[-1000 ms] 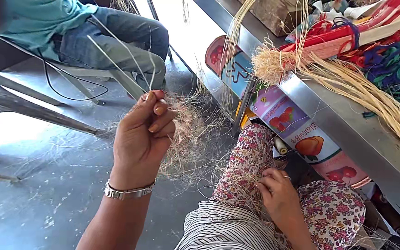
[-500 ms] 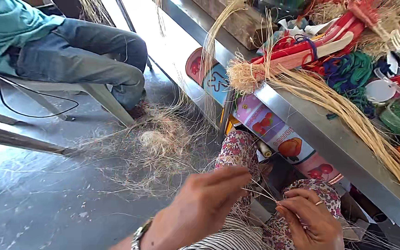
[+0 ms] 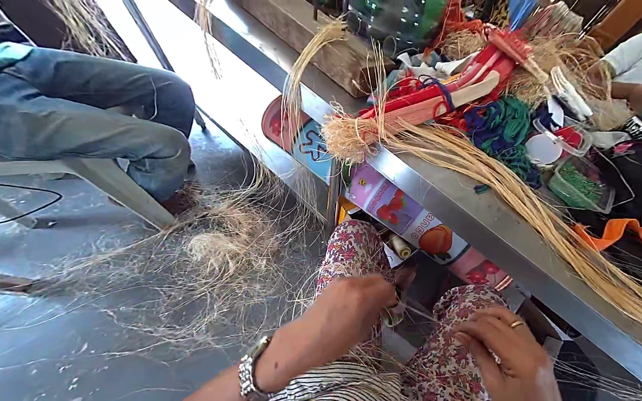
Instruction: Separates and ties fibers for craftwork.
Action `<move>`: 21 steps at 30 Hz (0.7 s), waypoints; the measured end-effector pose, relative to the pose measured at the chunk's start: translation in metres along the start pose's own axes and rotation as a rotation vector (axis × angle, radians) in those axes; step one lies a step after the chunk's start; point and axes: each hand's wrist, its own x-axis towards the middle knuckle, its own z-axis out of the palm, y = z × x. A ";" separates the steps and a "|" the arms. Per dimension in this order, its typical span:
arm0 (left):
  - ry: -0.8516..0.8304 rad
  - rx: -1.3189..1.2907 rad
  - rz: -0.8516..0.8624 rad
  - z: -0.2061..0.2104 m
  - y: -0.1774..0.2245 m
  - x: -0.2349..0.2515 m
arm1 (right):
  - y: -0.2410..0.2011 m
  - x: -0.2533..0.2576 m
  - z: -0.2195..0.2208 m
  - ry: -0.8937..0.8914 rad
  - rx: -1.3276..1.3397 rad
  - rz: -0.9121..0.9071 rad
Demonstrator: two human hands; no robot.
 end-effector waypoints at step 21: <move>0.177 -1.221 -0.832 0.017 0.011 -0.028 | -0.024 -0.020 0.059 -0.147 1.036 0.373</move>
